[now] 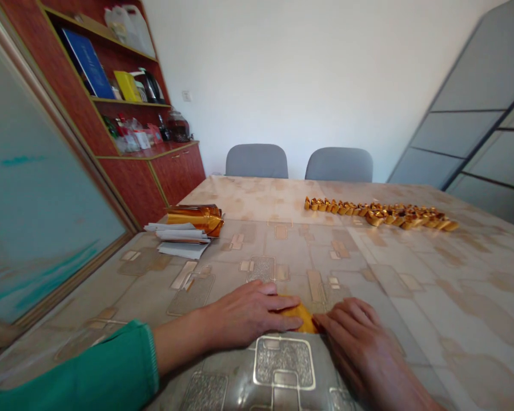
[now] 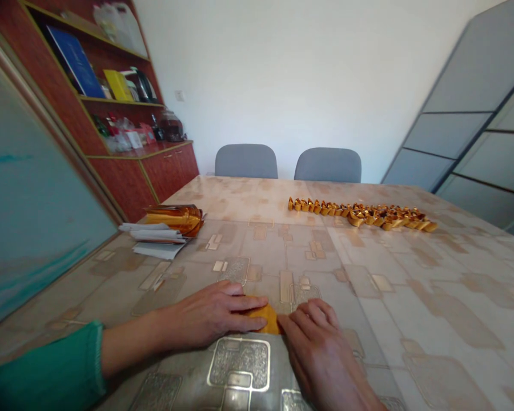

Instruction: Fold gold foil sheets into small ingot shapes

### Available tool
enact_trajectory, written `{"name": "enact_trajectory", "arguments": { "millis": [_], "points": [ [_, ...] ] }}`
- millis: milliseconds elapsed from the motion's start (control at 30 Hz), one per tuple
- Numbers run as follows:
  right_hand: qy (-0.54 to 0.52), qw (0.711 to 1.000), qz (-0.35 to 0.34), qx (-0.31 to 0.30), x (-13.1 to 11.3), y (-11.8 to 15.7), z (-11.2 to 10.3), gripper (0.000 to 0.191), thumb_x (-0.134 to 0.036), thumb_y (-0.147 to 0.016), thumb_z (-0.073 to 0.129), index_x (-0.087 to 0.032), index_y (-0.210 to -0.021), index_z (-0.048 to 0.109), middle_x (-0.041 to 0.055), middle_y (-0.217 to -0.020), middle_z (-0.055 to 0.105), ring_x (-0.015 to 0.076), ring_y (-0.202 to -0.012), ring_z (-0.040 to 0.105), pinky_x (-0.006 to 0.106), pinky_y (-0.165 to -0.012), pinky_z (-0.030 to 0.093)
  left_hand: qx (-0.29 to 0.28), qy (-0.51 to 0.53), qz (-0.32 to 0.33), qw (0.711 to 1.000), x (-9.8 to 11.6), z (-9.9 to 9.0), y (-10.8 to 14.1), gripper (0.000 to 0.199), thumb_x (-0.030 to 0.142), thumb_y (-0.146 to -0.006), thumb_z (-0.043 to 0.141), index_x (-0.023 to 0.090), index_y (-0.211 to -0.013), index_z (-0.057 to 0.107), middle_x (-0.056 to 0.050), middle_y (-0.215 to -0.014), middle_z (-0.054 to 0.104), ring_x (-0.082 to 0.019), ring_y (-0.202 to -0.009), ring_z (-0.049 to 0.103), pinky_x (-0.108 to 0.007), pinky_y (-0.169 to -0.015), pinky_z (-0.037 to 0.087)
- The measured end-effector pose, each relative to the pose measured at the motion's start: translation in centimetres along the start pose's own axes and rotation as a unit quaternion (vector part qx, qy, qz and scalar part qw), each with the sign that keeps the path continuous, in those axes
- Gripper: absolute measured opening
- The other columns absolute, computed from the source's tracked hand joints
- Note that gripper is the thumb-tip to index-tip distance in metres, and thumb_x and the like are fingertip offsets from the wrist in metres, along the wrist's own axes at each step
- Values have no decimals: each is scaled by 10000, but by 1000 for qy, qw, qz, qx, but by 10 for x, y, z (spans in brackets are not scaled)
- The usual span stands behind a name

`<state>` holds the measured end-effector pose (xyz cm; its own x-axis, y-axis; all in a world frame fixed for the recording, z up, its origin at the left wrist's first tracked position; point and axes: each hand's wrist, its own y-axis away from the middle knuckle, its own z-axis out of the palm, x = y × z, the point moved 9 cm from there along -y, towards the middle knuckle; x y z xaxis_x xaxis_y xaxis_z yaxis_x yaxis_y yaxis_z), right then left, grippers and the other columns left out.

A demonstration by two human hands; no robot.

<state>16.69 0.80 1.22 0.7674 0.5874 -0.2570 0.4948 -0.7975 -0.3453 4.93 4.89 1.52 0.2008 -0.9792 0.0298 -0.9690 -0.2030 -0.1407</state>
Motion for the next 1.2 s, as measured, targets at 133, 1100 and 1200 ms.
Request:
{"name": "enact_trajectory", "arguments": {
  "millis": [133, 1100, 1200],
  "points": [
    [-35, 999, 0, -23, -9, -12, 8, 261, -129, -986, 474, -184, -1176, 644, 86, -1098, 687, 233, -966, 601, 402, -887, 503, -19, 26, -4, 999, -2, -1, -4, 293, 237, -1063, 419, 302, -1259, 626, -18, -1352, 630, -186, -929, 627, -323, -811, 443],
    [-115, 991, 41, -59, 5, -10, 7, 226, -256, -1038, 497, -219, -959, 706, 41, -979, 672, 207, -930, 591, 369, -847, 461, 163, 163, -150, 961, -17, 5, 27, 153, 187, -1004, 541, 183, -1023, 693, -33, -1008, 704, -186, -942, 608, -296, -846, 479],
    [-146, 985, 82, -42, 19, -18, 14, 172, -109, -947, 581, -200, -855, 695, 35, -894, 674, 200, -883, 602, 336, -788, 460, 162, 188, -218, 944, -26, 6, 30, 73, 113, -930, 636, 170, -960, 671, -18, -933, 692, -181, -898, 602, -284, -803, 476]
  ]
}}
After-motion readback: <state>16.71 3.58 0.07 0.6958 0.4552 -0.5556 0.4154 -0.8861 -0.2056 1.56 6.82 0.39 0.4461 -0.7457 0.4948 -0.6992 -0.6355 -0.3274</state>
